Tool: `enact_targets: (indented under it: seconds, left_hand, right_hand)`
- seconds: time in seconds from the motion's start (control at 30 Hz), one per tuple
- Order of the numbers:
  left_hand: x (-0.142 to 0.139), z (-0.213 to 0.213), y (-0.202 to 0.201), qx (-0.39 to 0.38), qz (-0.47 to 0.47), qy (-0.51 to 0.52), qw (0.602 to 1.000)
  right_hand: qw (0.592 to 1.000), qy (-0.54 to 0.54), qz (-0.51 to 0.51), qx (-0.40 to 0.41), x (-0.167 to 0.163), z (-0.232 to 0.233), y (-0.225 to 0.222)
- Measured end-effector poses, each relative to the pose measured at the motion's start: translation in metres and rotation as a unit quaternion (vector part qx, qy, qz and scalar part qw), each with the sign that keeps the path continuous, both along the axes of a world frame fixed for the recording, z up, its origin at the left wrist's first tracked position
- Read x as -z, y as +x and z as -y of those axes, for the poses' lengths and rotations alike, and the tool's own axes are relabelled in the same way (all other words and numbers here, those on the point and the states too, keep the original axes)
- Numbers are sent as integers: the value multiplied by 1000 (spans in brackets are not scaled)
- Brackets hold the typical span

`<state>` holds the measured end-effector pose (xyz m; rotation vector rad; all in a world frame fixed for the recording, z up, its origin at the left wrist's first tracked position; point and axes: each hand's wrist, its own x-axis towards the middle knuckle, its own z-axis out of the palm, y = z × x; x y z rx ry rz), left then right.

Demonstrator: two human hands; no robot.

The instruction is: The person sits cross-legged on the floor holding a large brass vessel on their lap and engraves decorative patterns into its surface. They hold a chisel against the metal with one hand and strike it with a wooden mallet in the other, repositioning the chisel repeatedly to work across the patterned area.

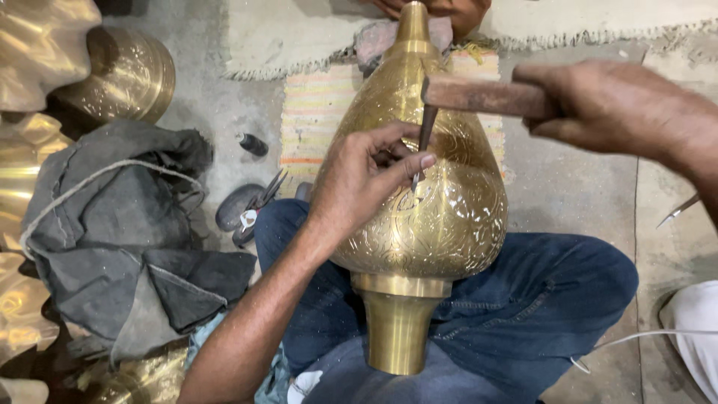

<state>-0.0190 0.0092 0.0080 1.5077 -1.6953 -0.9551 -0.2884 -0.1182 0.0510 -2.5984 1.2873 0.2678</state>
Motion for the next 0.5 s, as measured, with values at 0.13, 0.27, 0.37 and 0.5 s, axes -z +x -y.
enact_targets:
  seconds: [0.13,0.27,0.37,0.5]
  left_hand:
    - [4,1,0,-9,-52,27,998]
    - [4,2,1,1,-9,14,1000]
    - [4,1,1,-5,-20,33,999]
    - [3,1,2,11,4,0,1000]
  right_hand:
    - [957,71,260,108,-1,0,1]
    - [996,-28,-89,13,4,-1,0]
    - [957,99,233,144,13,-1,5]
    - [991,7,134,-12,19,2,3]
